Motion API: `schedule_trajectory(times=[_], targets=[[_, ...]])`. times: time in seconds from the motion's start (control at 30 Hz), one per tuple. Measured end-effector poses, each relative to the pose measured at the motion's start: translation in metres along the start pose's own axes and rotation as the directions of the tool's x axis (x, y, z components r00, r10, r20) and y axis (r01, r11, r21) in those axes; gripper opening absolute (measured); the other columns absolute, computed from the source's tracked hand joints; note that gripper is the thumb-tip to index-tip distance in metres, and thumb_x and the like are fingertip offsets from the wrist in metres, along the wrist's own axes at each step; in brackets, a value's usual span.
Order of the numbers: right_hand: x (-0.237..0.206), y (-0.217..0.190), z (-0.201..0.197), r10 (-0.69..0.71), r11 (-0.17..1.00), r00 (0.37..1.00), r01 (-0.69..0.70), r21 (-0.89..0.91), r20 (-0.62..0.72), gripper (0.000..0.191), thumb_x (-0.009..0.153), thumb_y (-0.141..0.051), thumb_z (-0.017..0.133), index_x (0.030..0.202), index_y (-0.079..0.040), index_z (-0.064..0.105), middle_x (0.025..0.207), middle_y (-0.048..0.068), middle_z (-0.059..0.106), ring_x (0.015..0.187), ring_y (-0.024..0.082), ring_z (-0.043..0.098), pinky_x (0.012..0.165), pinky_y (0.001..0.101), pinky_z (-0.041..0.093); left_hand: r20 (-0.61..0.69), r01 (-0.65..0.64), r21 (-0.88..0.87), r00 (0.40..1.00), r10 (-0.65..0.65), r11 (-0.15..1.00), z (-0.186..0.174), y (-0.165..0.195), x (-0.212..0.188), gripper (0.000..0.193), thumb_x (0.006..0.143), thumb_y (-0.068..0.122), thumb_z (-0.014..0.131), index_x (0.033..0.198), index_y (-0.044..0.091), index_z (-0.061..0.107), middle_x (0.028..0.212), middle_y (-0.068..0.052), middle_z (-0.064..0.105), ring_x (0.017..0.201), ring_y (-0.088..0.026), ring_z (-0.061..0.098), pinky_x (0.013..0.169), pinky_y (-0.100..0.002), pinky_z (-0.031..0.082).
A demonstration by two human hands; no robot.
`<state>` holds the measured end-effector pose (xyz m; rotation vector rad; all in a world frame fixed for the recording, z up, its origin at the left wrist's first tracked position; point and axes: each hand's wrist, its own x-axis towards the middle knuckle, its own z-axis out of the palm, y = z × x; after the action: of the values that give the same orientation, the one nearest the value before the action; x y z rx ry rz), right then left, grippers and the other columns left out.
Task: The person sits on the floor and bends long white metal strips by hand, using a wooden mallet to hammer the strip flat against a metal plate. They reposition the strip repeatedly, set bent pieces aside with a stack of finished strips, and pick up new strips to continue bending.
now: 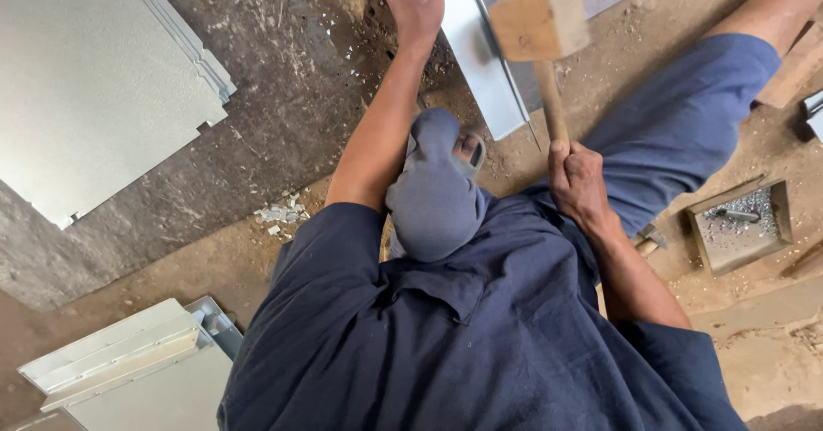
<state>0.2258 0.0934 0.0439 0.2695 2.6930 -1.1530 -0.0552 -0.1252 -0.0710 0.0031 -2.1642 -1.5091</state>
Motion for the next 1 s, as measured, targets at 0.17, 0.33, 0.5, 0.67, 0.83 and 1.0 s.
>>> schedule_trajectory(times=[0.17, 0.33, 0.5, 0.67, 0.83, 1.0], targets=[[0.045, -0.025, 0.002, -0.23, 0.97, 0.973, 0.227, -0.086, -0.028, 0.044, 0.113, -0.015, 0.048, 0.074, 0.005, 0.055, 0.067, 0.023, 0.053, 0.058, 0.038, 0.054, 0.057, 0.0476, 0.04, 0.048, 0.27, -0.103, 0.963, -0.266, 0.957, -0.003, 0.016, -0.013, 0.034, 0.1, 0.011, 0.053, 0.13, -0.003, 0.047, 0.059, -0.003, 0.047, 0.048, -0.01, 0.045, 0.045, -0.03, 0.038], [0.089, -0.058, 0.005, -0.139, 0.985, 0.986, 0.147, 0.088, -0.094, 0.043, 0.111, -0.013, 0.048, 0.072, 0.006, 0.054, 0.06, 0.018, 0.052, 0.048, 0.029, 0.051, 0.048, 0.0435, 0.036, 0.035, 0.2, -0.109, 0.98, -0.198, 0.974, -0.005, 0.023, -0.016, 0.041, 0.108, 0.012, 0.057, 0.146, 0.001, 0.045, 0.077, -0.011, 0.054, 0.066, -0.014, 0.051, 0.061, -0.033, 0.048], [0.141, -0.077, 0.011, -0.283, 0.954, 0.959, 0.277, -0.112, -0.035, 0.052, 0.113, -0.012, 0.052, 0.064, 0.005, 0.053, 0.064, 0.017, 0.051, 0.048, 0.025, 0.049, 0.047, 0.042, 0.035, 0.023, 0.174, -0.154, 0.985, -0.172, 0.973, -0.003, 0.02, -0.016, 0.042, 0.107, 0.013, 0.055, 0.146, 0.003, 0.042, 0.106, -0.016, 0.074, 0.087, -0.015, 0.076, 0.074, -0.032, 0.059], [0.178, -0.085, 0.013, -0.421, 0.907, 0.901, 0.417, -0.06, -0.103, 0.051, 0.114, -0.007, 0.049, 0.065, 0.006, 0.05, 0.059, 0.016, 0.049, 0.048, 0.029, 0.049, 0.049, 0.0445, 0.031, -0.028, 0.15, -0.1, 0.988, -0.154, 0.984, -0.004, 0.021, -0.017, 0.042, 0.108, 0.012, 0.057, 0.147, 0.004, 0.042, 0.118, -0.02, 0.072, 0.107, -0.027, 0.075, 0.087, -0.037, 0.061], [0.202, -0.096, 0.015, -0.492, 0.869, 0.861, 0.477, -0.132, -0.129, 0.049, 0.116, -0.012, 0.051, 0.07, 0.005, 0.054, 0.064, 0.019, 0.051, 0.051, 0.033, 0.049, 0.053, 0.0459, 0.033, 0.044, 0.316, -0.12, 0.949, -0.313, 0.941, -0.005, 0.026, -0.014, 0.044, 0.105, 0.013, 0.057, 0.146, 0.002, 0.042, 0.101, -0.017, 0.075, 0.087, -0.023, 0.079, 0.077, -0.037, 0.061], [0.213, -0.104, 0.013, -0.58, 0.814, 0.807, 0.572, -0.095, -0.107, 0.049, 0.12, -0.012, 0.045, 0.074, 0.005, 0.051, 0.071, 0.016, 0.053, 0.052, 0.029, 0.049, 0.053, 0.0437, 0.033, 0.009, 0.23, -0.1, 0.973, -0.231, 0.968, -0.008, 0.028, -0.013, 0.043, 0.105, 0.012, 0.057, 0.145, 0.004, 0.042, 0.105, -0.022, 0.072, 0.09, -0.03, 0.074, 0.075, -0.04, 0.059]])
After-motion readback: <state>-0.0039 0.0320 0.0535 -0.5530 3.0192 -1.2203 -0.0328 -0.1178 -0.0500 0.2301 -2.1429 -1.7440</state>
